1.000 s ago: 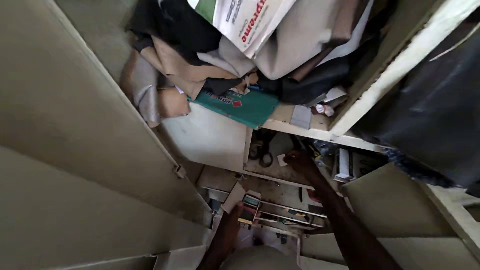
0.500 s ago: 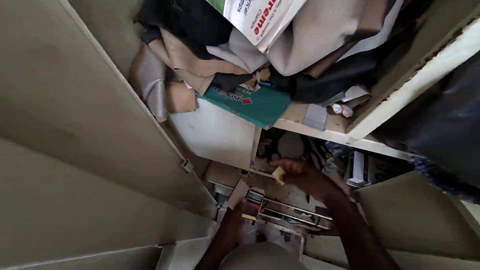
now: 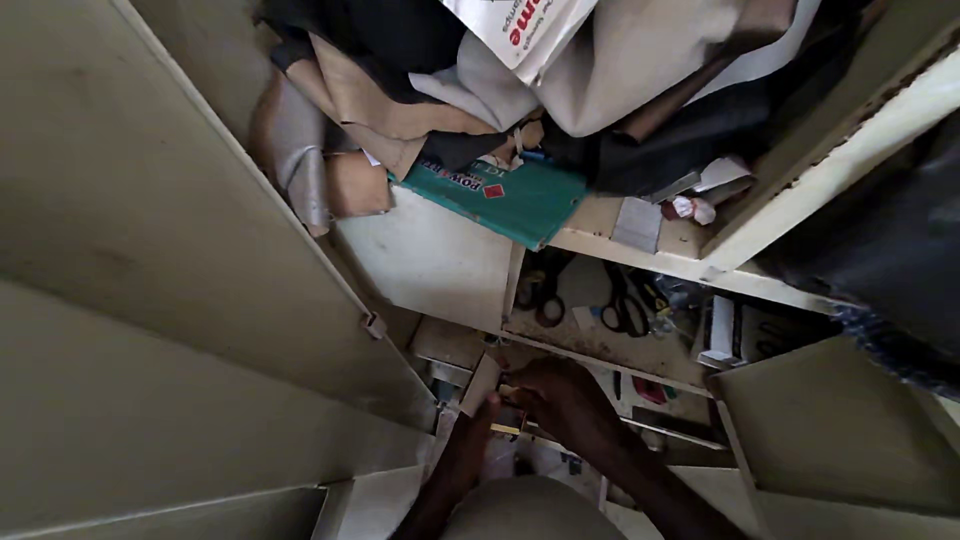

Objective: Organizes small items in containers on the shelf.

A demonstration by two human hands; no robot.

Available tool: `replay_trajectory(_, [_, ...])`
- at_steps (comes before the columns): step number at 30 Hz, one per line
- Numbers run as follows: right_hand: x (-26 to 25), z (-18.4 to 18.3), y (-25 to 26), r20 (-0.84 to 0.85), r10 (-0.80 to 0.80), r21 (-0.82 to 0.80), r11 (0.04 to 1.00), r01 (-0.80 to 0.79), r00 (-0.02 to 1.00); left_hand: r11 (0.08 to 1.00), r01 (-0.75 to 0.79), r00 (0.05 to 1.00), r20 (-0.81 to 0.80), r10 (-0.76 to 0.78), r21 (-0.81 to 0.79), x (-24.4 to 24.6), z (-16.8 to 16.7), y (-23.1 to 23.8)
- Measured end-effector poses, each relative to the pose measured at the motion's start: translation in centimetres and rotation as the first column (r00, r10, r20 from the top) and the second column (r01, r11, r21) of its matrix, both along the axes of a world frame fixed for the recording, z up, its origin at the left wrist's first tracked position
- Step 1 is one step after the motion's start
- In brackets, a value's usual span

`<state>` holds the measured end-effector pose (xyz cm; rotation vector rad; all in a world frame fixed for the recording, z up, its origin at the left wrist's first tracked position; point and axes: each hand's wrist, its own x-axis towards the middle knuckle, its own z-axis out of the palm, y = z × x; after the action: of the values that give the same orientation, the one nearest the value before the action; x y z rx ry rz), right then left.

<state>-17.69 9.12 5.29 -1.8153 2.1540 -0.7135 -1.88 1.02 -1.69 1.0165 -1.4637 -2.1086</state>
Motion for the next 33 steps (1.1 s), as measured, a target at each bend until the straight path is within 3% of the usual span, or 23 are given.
replay_trajectory(3, [0.7,0.7,0.1,-0.029,0.019,0.123,0.992,-0.015,0.999,0.999,0.014,1.000,0.017,-0.013,-0.039,0.1,0.0,0.1])
replay_trajectory(6, [1.3,-0.2,0.2,-0.079,0.018,0.029,0.999,-0.016,0.997,0.999,-0.010,1.000,0.016,0.011,-0.040,0.2,0.0,0.2])
replay_trajectory(8, [1.5,-0.1,0.3,-0.088,0.064,0.089,0.994,-0.057,0.994,0.999,-0.035,0.999,0.020,0.035,-0.003,0.1,-0.4,0.1])
replay_trajectory(10, [1.1,0.8,0.6,0.042,0.027,0.161,0.986,-0.033,0.999,0.998,-0.053,0.998,-0.017,0.053,0.033,-0.1,-0.9,0.0])
replay_trajectory(13, [-1.6,1.1,1.4,0.264,-0.205,-0.055,0.972,0.227,0.942,0.997,-0.004,0.985,-0.171,0.017,0.075,0.1,-1.1,-0.3])
replay_trajectory(15, [-5.4,0.2,1.1,0.159,-0.306,-0.184,0.925,0.333,0.939,0.984,0.075,0.937,-0.350,-0.013,0.164,0.3,-1.2,-0.6])
replay_trajectory(19, [-12.0,-3.9,-1.0,-0.074,-0.451,-0.035,0.893,0.449,0.890,0.896,0.190,0.854,-0.518,0.051,0.402,-0.1,-0.9,-0.4])
replay_trajectory(22, [-13.4,-5.8,-2.2,-0.148,-0.433,0.016,0.898,0.440,0.889,0.917,0.226,0.849,-0.528,-0.021,0.327,-0.3,-0.5,-0.3])
replay_trajectory(25, [-14.6,-5.9,-2.9,-0.109,-0.372,0.064,0.923,0.380,0.922,0.945,0.210,0.870,-0.489,-0.063,0.251,-0.6,-0.7,-0.7])
replay_trajectory(28, [-15.2,-5.3,-2.9,0.114,-0.367,0.032,0.930,0.366,0.923,0.931,0.178,0.874,-0.487,-0.001,0.318,-0.4,-0.9,-0.8])
replay_trajectory(30, [-14.4,-4.1,-2.5,0.391,-0.389,-0.017,0.903,0.429,0.834,0.909,0.190,0.850,-0.526,0.036,0.371,-0.3,-1.0,-1.1])
replay_trajectory(32, [-12.3,-3.1,-1.4,0.740,-0.318,-0.035,0.862,0.507,0.592,0.881,0.202,0.816,-0.570,0.090,0.429,-0.2,-1.1,-1.1])
replay_trajectory(33, [-10.9,-3.1,-0.8,0.888,-0.229,-0.021,0.846,0.533,0.398,0.872,0.211,0.803,-0.586,0.103,0.441,-0.2,-1.1,-1.1])
